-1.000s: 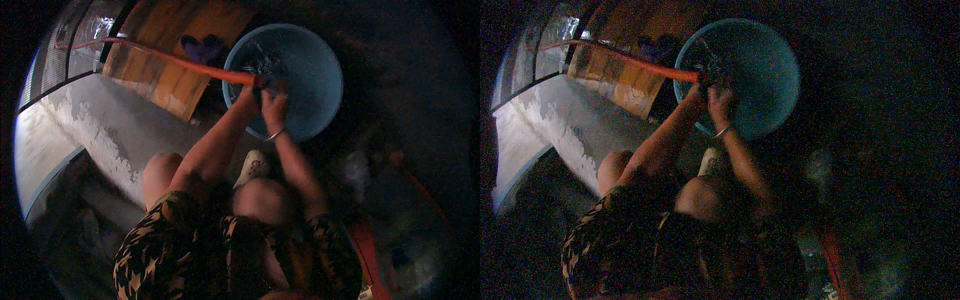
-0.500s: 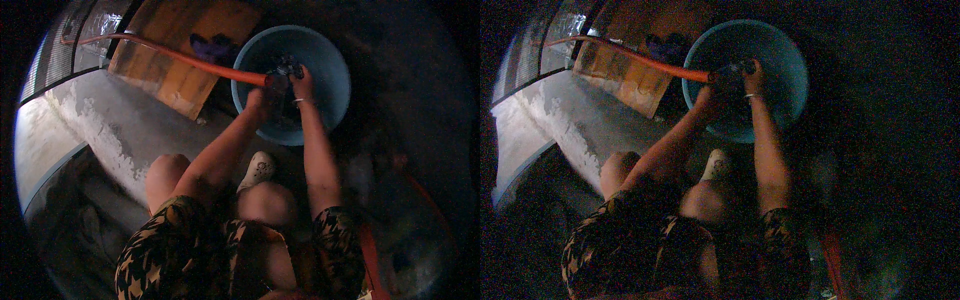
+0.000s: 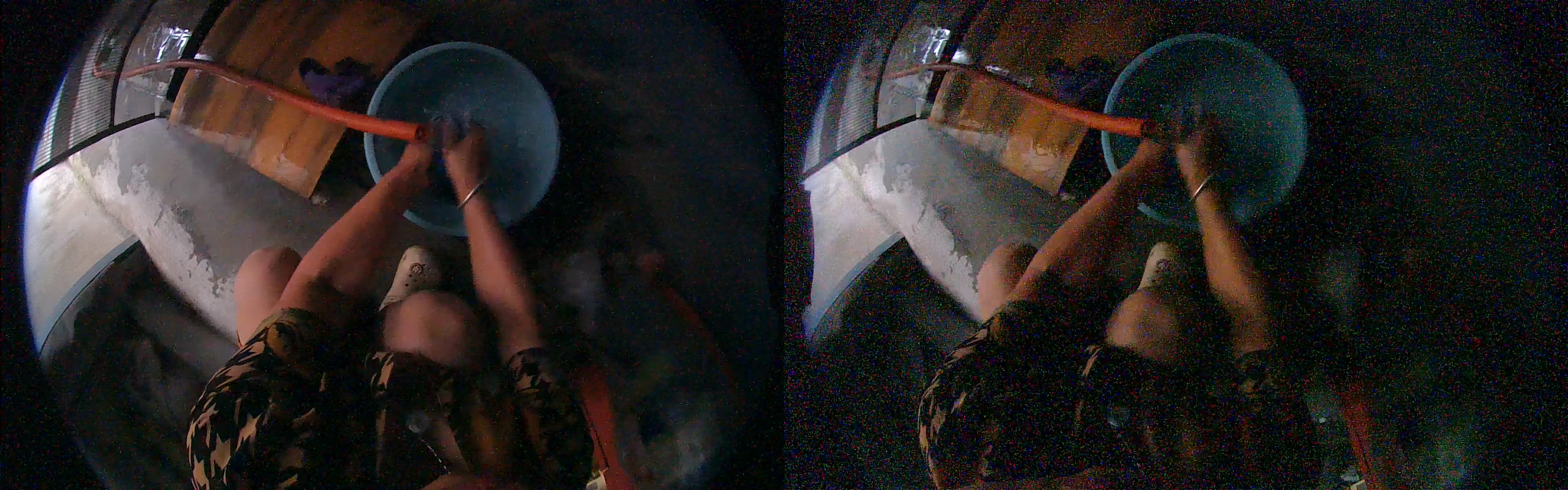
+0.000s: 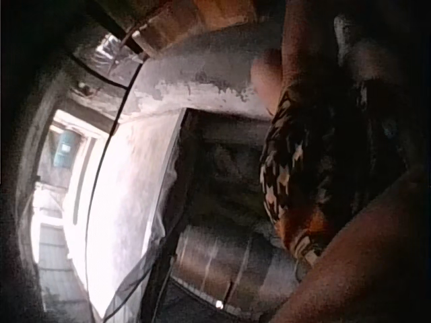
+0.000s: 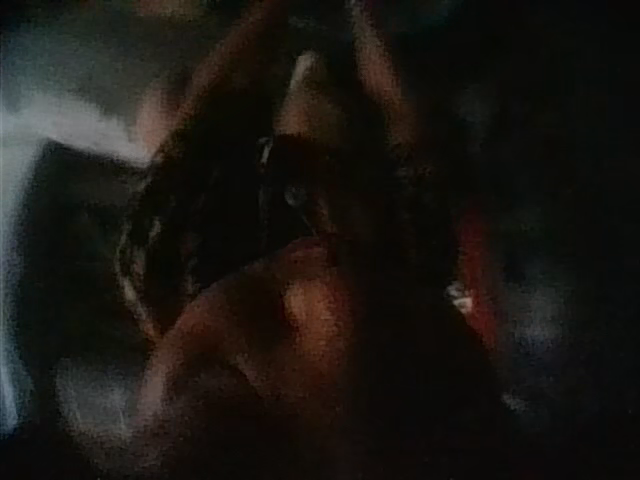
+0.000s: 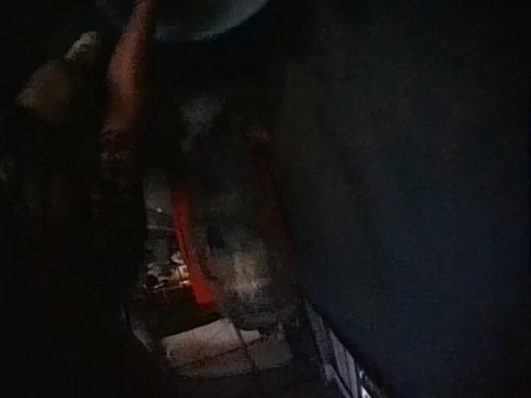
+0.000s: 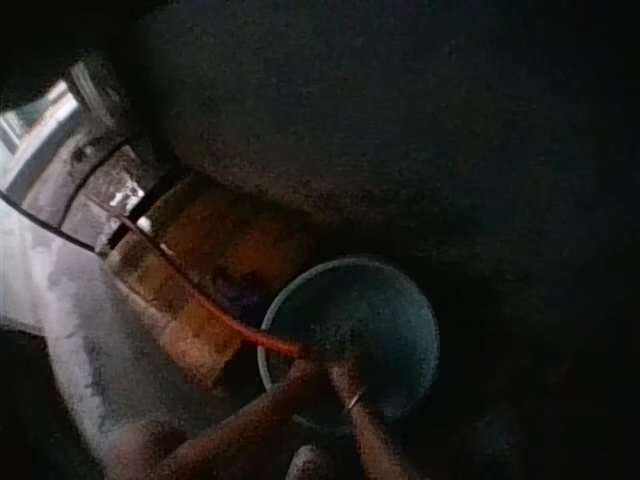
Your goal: The person washes blue and purple items of clothing by hand in a blue plastic bucket of soapy water, wrings them out, and then continues washing a striped item under a running hose in the same bucket.
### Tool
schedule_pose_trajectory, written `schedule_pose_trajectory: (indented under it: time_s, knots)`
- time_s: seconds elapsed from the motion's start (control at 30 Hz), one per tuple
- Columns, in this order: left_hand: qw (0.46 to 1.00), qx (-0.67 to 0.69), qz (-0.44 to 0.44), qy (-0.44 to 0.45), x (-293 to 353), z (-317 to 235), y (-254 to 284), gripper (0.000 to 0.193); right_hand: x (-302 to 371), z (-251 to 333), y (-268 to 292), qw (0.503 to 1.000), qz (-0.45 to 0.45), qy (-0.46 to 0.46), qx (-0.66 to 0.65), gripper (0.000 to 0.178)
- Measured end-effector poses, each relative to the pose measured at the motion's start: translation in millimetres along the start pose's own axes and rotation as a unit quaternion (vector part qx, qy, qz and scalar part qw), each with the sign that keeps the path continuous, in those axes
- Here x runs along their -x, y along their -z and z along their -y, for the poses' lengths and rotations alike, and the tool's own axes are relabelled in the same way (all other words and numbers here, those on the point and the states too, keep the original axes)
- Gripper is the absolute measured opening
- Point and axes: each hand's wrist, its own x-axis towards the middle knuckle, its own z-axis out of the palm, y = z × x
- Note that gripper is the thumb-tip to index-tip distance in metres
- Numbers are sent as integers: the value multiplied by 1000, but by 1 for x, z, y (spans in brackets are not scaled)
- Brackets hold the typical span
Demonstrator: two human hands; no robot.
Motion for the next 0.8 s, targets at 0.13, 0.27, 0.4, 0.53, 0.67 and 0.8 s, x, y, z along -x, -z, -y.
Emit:
schedule_pose_trajectory:
  time_s: [0.13, 0.27, 0.4, 0.53, 0.67, 0.8]
  knots:
    - [998, 67, 8, -6, -4, 1, 7, 25, 12, -31, -22, 994, 29, -11, -100, 45]
    - [995, 29, -82, 52, -8, 6, -2, 22, -40, -67, -8, 854, 99, -336, -385, 52]
    - [997, 81, 1, -1, -23, -3, 34, 48, -27, 5, 34, 770, -34, -336, -541, 55]
    - [995, 31, 0, 91, 31, -23, -1, 68, 25, -18, 31, 689, -42, -377, -618, 57]
    - [991, -59, 118, 30, 22, -25, 8, 67, 51, -63, 12, 931, 118, -80, -335, 59]
    - [998, -47, -1, -38, 13, 3, -5, 56, 24, -63, 14, 876, 28, -211, -433, 60]
